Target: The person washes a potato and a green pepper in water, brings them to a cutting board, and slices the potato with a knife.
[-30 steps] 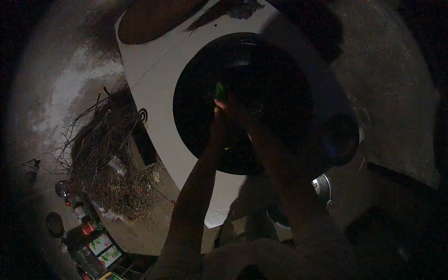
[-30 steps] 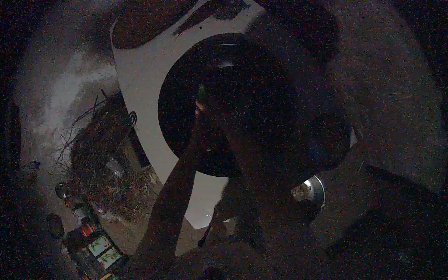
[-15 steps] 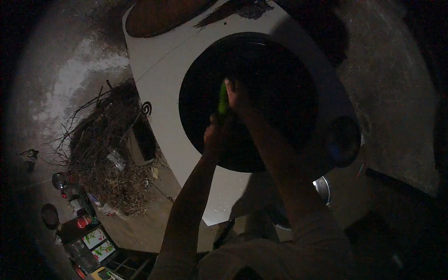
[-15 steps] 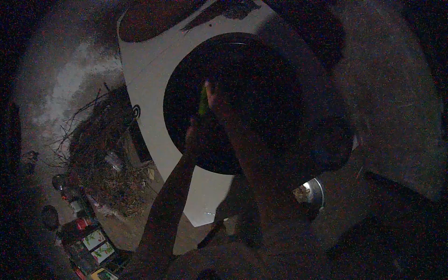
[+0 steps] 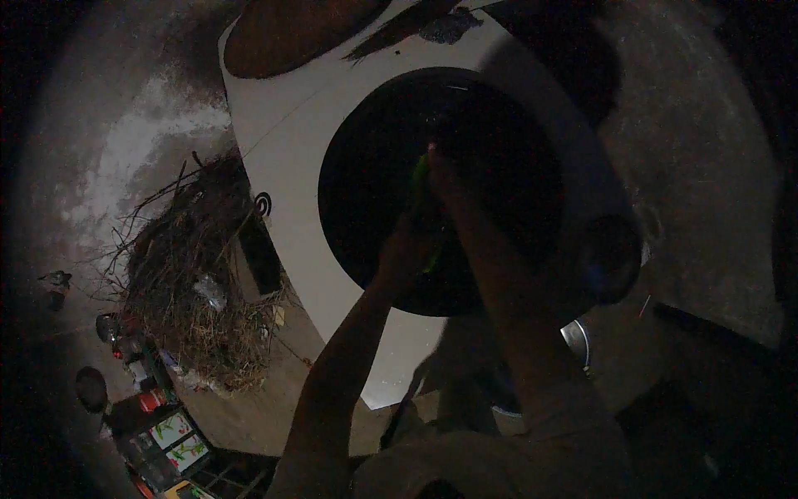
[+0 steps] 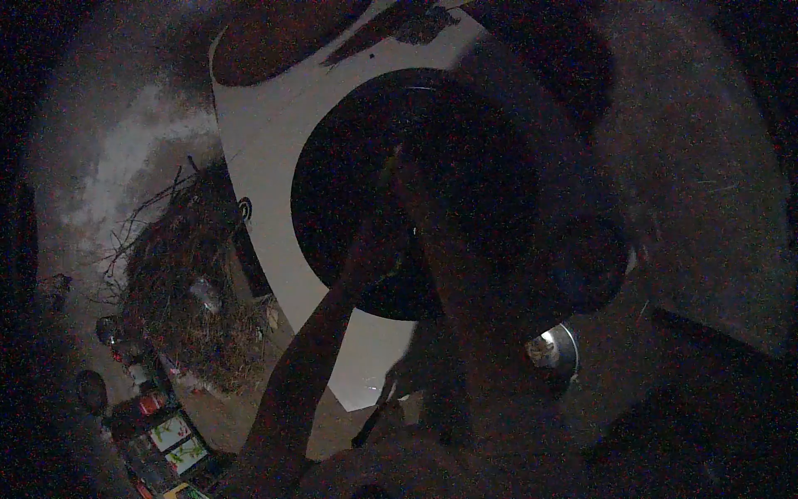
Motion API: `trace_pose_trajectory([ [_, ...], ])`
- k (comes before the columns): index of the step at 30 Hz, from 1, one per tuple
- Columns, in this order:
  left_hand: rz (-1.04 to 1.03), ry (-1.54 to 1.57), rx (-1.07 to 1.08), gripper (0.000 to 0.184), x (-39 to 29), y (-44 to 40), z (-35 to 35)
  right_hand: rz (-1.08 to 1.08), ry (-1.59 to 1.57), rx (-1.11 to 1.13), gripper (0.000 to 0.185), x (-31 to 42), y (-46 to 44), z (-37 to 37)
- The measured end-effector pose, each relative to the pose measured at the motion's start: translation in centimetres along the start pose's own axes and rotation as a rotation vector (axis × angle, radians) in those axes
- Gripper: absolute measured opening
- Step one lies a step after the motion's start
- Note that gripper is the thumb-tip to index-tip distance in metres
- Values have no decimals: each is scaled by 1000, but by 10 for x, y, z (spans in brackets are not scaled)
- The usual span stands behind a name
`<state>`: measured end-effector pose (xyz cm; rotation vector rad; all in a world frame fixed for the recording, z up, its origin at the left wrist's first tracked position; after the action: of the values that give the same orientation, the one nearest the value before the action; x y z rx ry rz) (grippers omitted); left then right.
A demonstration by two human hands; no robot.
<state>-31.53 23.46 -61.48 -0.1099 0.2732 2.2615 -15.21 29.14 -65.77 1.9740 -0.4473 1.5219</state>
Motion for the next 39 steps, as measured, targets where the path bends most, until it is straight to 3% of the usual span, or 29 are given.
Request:
trace_pose_trajectory([
  [2,-280,-387,49,32,7,-7,-51,-31,-4,-28,44,-9,7,16],
  [4,-15,262,-208,36,26,-14,-23,-62,-1,-36,44,-13,26,24],
  [5,-11,266,-209,36,25,-17,-9,-73,6,-30,44,-18,38,24],
  [7,227,277,207,39,30,-28,-4,-73,21,20,44,-23,59,15],
  [8,223,284,201,39,27,-31,-1,-60,28,57,44,-23,68,4],
  [11,500,338,128,39,36,-25,0,-27,25,180,44,-15,83,-30],
  [13,263,-159,-164,41,16,-27,23,-39,0,218,44,-10,75,-41],
  [14,216,-158,-241,42,10,-23,27,-71,-41,214,44,-8,65,-41],
  [16,154,48,-281,44,4,-15,33,-143,-142,195,45,-14,41,-36],
  [19,252,818,-145,46,11,-10,28,-356,-405,204,45,-23,12,-33],
  [22,308,1293,-47,48,12,-10,22,-600,-574,372,43,-16,8,-45],
  [25,331,1691,24,50,9,-13,23,-572,-519,370,43,-9,23,-47],
  [28,338,2017,53,53,3,-14,30,-367,-317,280,42,-2,26,-39],
  [33,449,2282,-9,57,-3,-6,40,-160,-130,171,42,0,36,-21],
  [37,748,2309,-30,64,2,8,44,-107,-59,169,42,-2,61,-20],
  [39,794,2229,8,65,4,6,39,-101,-54,175,42,-4,69,-23],
])
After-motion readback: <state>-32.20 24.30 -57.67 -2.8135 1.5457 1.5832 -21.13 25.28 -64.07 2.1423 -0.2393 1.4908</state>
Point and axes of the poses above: each hand's wrist, its own y-axis away from the middle knuckle, its own z-axis out of the back of the hand, x = y × z, the point moved 7 cm from there along -y, towards the middle knuckle, and after that the axes turned 3 degrees about -x, right-handed, at the moved point
